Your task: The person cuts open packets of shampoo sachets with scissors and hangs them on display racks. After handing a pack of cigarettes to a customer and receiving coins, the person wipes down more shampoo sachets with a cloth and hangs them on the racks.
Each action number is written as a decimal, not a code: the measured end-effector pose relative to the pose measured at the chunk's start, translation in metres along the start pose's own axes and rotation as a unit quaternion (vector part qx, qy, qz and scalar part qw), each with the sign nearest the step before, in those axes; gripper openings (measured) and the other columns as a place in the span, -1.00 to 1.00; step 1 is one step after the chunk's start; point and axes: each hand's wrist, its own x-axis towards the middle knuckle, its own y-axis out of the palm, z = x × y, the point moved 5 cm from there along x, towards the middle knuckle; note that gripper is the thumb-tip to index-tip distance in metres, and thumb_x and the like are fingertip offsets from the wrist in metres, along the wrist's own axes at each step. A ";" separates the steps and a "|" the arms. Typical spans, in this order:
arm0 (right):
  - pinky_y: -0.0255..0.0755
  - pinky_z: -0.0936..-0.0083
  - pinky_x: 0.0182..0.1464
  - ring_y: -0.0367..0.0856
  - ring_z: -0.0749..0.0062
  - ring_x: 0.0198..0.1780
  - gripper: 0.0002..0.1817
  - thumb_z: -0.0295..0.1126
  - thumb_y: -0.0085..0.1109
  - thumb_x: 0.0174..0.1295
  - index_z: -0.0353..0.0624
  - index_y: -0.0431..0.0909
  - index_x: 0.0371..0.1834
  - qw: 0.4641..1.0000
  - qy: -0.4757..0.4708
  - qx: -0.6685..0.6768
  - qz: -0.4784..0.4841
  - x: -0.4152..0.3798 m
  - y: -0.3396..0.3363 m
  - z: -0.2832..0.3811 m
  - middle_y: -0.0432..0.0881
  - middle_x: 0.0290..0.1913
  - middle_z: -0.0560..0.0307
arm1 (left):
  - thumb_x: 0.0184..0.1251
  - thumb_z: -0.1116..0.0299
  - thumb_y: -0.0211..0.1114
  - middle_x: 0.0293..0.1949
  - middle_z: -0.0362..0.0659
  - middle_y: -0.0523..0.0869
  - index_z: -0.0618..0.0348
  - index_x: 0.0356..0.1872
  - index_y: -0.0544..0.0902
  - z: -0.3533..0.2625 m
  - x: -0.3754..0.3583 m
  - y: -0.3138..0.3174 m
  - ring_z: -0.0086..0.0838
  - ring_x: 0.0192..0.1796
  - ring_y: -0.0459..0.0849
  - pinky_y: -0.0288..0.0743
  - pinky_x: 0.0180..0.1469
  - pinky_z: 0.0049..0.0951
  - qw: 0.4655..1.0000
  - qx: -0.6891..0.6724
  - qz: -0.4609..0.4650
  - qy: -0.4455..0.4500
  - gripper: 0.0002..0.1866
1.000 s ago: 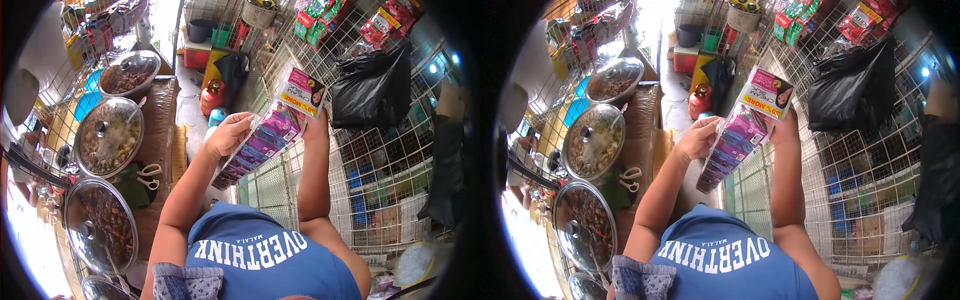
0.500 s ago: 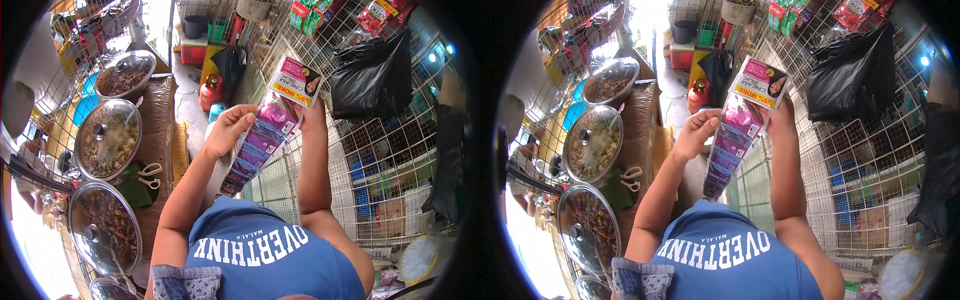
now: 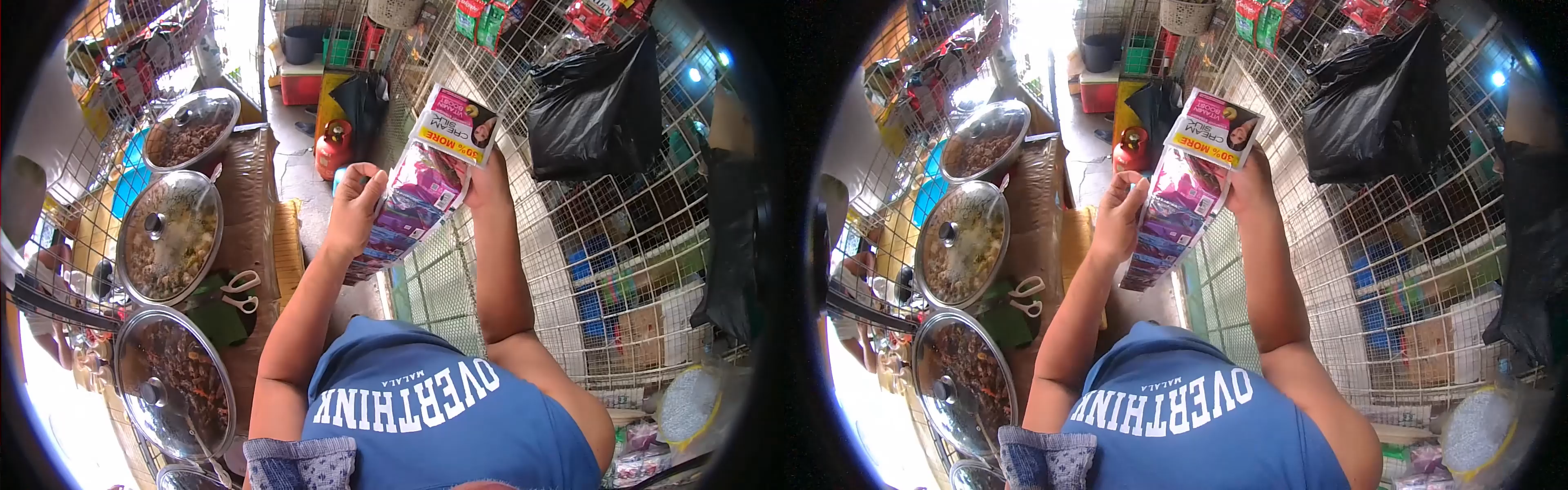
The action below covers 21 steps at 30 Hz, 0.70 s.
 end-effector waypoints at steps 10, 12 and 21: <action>0.58 0.23 0.05 0.62 0.11 0.12 -0.56 -0.34 0.19 0.14 -0.24 0.48 0.10 0.990 0.009 -0.140 0.022 -0.040 0.034 -0.006 0.61 0.04 0.08 | 0.51 -0.26 -0.17 -0.14 -0.08 0.67 0.20 0.01 0.55 0.019 -0.036 -0.026 -0.39 -0.12 0.64 0.52 -0.09 -0.32 0.982 0.171 -0.065 -0.051 -0.34; 0.55 0.27 0.03 0.63 0.14 0.09 -0.60 -0.40 0.32 0.05 -0.24 0.59 0.01 0.911 -0.107 -0.374 0.137 -0.061 0.068 -0.012 0.66 -0.06 0.08 | 0.27 -0.58 -0.26 0.05 0.02 0.65 0.11 0.31 0.44 0.025 -0.036 -0.018 -0.21 -0.03 0.68 0.55 0.09 -0.10 0.972 -0.096 -0.049 -0.208 -0.03; 0.36 0.20 0.28 0.55 0.13 0.20 -0.33 -0.54 0.47 -0.10 -0.21 0.52 0.20 0.811 -0.174 -0.462 0.314 -0.118 0.107 -0.063 0.61 0.11 0.03 | 0.16 0.56 0.02 0.22 0.09 0.53 0.37 0.43 0.27 -0.005 -0.038 -0.045 -0.25 0.12 0.63 0.45 0.24 -0.35 0.967 -0.001 0.125 -0.222 -0.30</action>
